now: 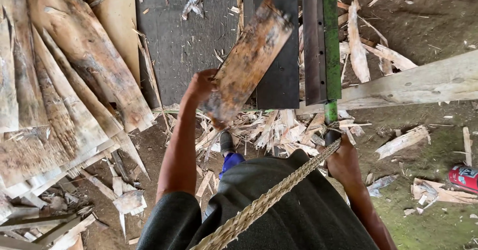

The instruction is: Using a manual guillotine-style cutter to trim and cut thin strips of wood or bark in a rustic workshop.

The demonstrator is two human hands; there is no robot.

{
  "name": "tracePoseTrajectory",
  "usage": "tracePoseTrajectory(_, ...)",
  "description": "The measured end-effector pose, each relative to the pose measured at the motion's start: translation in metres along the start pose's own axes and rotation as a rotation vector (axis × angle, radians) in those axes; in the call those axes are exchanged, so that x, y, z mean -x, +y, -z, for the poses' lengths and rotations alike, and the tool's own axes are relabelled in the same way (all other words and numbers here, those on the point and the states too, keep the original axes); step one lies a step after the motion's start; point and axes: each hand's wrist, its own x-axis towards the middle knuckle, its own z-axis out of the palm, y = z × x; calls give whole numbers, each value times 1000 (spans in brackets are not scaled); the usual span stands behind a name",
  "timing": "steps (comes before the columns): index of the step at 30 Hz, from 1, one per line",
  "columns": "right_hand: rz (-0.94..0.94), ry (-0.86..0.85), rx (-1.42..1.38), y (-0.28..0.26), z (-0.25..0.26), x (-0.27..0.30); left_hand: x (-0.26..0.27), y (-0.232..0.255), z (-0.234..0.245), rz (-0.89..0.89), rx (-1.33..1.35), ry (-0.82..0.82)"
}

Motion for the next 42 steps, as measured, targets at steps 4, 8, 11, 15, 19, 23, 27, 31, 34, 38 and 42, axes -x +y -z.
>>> tracePoseTrajectory(4,-32,-15,-1,-14,12,14,-3,27,33,-6,-148,-98)
tracePoseTrajectory(8,-128,-28,-73,-28,18,21,-41,51,52,-9,-545,-77)
tracePoseTrajectory(11,-76,13,30,-6,14,9,-76,65,60,-118,-793,-56)
tracePoseTrajectory(15,100,68,120,17,8,0,-128,73,67,-238,-753,-13)
tracePoseTrajectory(19,77,132,85,22,0,-2,-144,80,64,-324,-838,29)
tracePoseTrajectory(23,-75,106,24,-25,15,26,-143,89,61,-355,-1046,74)
tracePoseTrajectory(27,87,85,118,-36,54,45,-179,70,67,-432,-1013,107)
tracePoseTrajectory(31,113,131,129,-37,68,63,-171,72,65,-368,-962,69)
tracePoseTrajectory(34,275,241,80,16,14,19,-170,78,71,-345,-1090,97)
tracePoseTrajectory(38,190,180,-17,101,-104,-73,-179,54,69,-370,-995,117)
tracePoseTrajectory(42,-29,106,212,170,-157,-132,-200,7,64,-533,-999,244)
